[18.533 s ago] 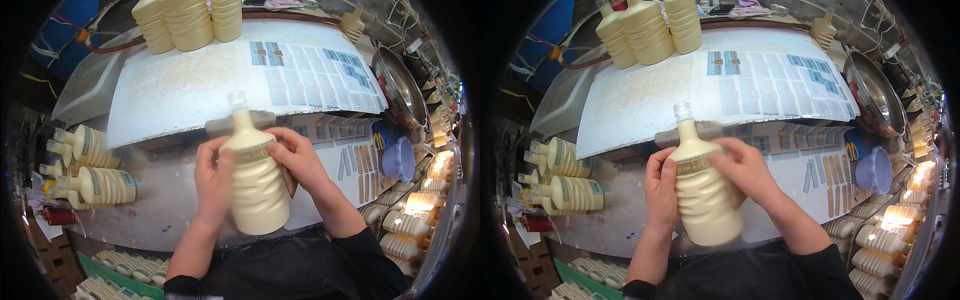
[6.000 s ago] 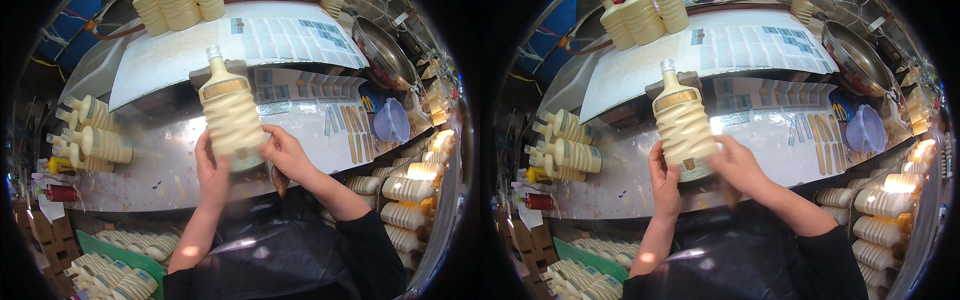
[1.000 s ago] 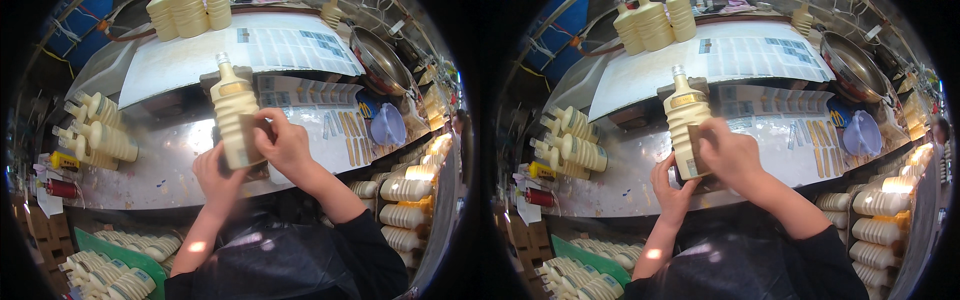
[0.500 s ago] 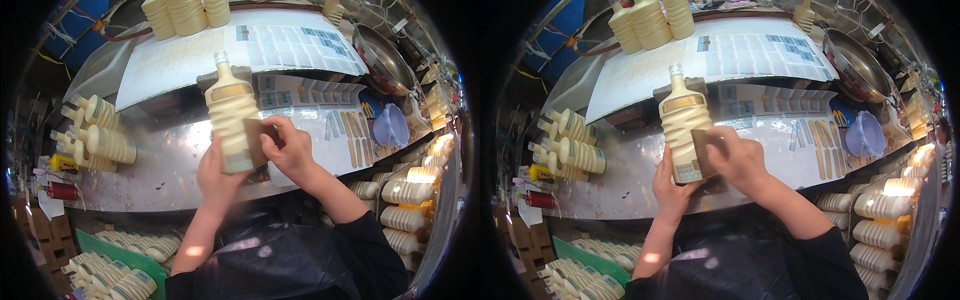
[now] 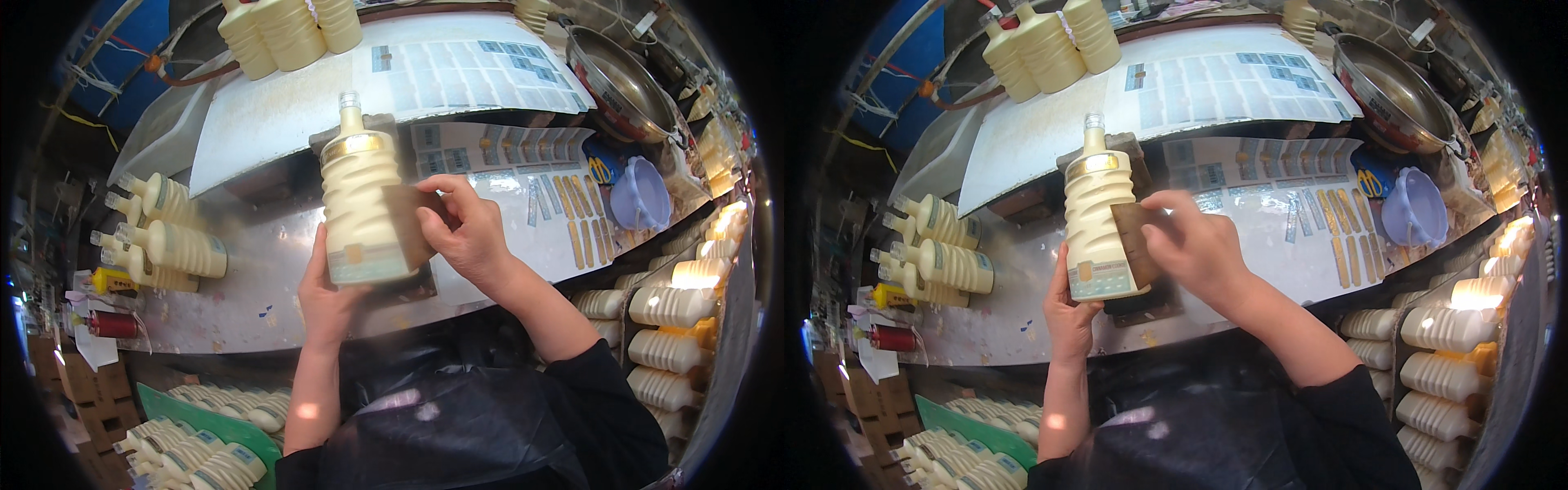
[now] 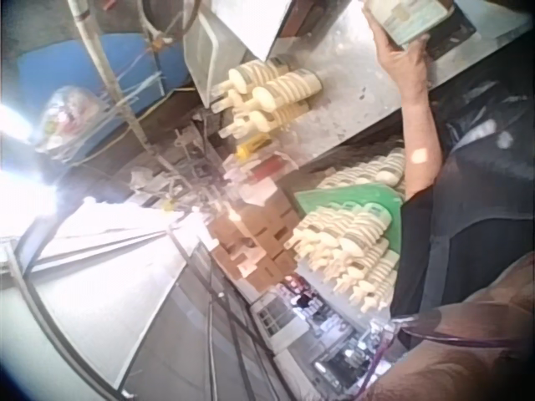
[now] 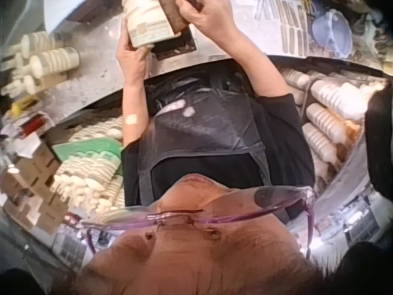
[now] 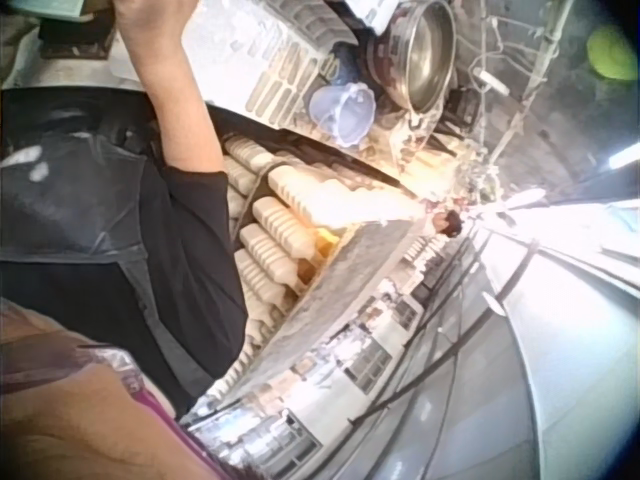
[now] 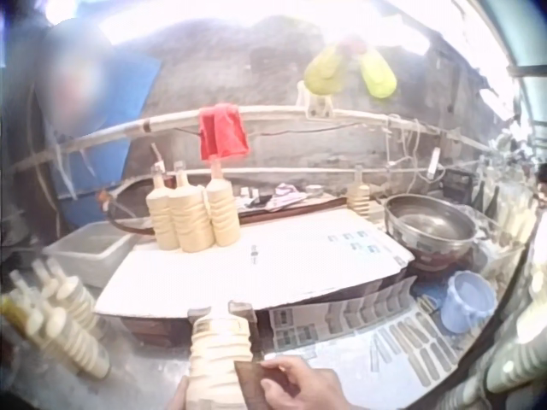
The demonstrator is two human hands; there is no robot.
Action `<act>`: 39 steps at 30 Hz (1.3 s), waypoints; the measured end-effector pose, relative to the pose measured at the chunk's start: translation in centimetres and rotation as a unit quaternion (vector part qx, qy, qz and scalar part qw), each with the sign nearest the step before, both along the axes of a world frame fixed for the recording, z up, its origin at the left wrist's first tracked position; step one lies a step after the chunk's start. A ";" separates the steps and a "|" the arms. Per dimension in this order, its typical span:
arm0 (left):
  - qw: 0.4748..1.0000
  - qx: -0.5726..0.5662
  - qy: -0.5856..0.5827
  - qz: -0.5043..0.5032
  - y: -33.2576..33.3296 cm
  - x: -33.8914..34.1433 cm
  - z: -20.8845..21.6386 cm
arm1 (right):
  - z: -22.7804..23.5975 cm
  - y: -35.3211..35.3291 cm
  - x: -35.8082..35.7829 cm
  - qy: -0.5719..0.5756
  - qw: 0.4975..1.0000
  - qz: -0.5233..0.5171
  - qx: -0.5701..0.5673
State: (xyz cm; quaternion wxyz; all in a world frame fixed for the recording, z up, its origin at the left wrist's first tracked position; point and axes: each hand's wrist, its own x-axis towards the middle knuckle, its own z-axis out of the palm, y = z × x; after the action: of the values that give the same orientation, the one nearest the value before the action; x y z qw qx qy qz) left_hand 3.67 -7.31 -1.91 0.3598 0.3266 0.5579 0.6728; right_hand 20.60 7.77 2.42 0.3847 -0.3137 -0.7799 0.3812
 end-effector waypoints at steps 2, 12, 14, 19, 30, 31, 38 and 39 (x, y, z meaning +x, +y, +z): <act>1.000 0.012 -0.016 -0.003 -0.2 -0.2 0.0 | 0.5 0.3 0.2 -0.032 0.999 0.004 0.005; 0.990 0.060 -0.126 -0.030 -0.3 -0.6 -0.7 | 5.1 -0.9 2.0 -0.018 0.969 0.204 0.138; 0.992 0.060 -0.108 -0.028 -0.4 -0.7 -0.8 | 5.0 -0.9 1.7 -0.077 0.965 0.163 0.189; 0.999 -0.004 -0.045 -0.001 -0.5 0.0 -0.1 | 3.9 -0.7 2.0 -0.051 0.957 0.079 0.275; 0.965 -0.045 0.244 0.089 0.6 1.8 -1.1 | 1.9 -5.0 3.0 -0.021 0.920 0.124 0.372; 0.950 -0.051 0.294 0.094 0.7 2.2 -0.8 | 2.0 -4.5 2.9 -0.030 0.920 0.086 0.381; 0.940 -0.046 0.321 0.107 0.7 2.8 -1.5 | 2.1 -6.5 2.2 -0.071 0.902 0.164 0.393; 0.949 -0.050 0.292 0.104 0.5 2.7 -1.7 | 2.4 -6.6 1.7 -0.068 0.901 0.158 0.398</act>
State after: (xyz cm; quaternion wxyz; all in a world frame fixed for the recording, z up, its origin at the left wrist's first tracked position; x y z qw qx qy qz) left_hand 6.38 -6.76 -3.62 0.1251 0.4309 0.7023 0.5526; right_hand 22.30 1.20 4.79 0.3580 -0.0324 -0.9303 0.0727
